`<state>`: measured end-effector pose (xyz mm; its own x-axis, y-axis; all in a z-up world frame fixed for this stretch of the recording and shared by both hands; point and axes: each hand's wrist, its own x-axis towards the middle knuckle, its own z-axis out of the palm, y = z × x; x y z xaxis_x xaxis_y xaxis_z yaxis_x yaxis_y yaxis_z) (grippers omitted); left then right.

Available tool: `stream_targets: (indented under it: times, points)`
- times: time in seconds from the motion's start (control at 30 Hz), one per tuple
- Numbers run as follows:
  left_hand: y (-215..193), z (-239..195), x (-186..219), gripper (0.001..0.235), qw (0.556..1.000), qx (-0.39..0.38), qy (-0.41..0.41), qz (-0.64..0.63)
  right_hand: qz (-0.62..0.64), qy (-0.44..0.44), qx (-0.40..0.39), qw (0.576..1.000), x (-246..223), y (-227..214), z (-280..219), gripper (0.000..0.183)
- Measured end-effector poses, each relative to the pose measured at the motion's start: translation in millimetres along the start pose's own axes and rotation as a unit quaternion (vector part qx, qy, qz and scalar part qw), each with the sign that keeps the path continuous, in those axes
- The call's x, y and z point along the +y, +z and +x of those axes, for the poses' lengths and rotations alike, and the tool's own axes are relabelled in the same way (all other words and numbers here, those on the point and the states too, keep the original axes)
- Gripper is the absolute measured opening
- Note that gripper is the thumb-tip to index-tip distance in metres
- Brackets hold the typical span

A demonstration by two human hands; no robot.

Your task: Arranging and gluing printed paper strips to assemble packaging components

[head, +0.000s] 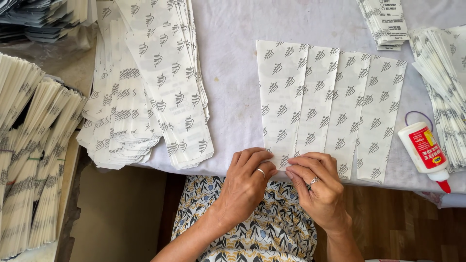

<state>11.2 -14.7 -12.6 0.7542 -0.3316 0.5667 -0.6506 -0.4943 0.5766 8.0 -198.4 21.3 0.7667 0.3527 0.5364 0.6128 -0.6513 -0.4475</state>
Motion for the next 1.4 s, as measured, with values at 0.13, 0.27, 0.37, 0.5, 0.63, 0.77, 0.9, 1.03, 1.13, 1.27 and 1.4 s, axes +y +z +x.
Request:
stream_targets:
  times: [0.13,0.27,0.37,0.5,0.63,0.77,0.9,1.03,1.13,1.27,1.4]
  points:
    - [9,-1,4,0.007,0.998,0.030,-0.046,0.014,-0.007,0.024,0.018,1.000,-2,4,2,0.002]
    - [11,3,13,0.006,0.994,0.064,-0.083,-0.004,0.000,0.051,0.027,0.998,-4,5,4,0.006]
    - [9,4,16,0.010,0.993,0.056,-0.105,0.008,0.017,0.087,0.032,0.996,-4,6,4,0.009]
    - [11,2,19,0.009,0.990,0.065,-0.123,0.013,0.022,0.093,0.029,0.995,-1,4,4,0.014]
    - [2,6,20,0.009,0.983,0.054,-0.164,-0.068,0.052,0.130,0.014,0.990,-3,2,7,0.017]
    - [-2,3,17,0.015,0.975,0.053,-0.178,-0.124,0.047,0.145,0.010,0.988,-5,2,5,0.018]
    - [-15,-2,2,0.038,0.988,0.073,-0.124,-0.051,0.042,0.123,0.020,0.991,-5,3,7,0.017]
    - [-63,-3,-27,0.020,0.952,0.203,-0.158,0.163,0.034,0.101,0.027,0.994,-17,3,19,0.019]
    - [-91,-9,-53,0.028,0.911,0.224,-0.245,0.244,0.069,0.078,0.053,0.993,-31,17,42,0.020]
    - [-102,-16,-61,0.036,0.893,0.206,-0.349,0.196,0.111,0.058,-0.011,0.992,-40,77,63,0.032]
    - [-109,-4,-53,0.043,0.896,0.196,-0.371,0.145,0.107,0.091,0.014,0.990,-50,118,78,0.042]
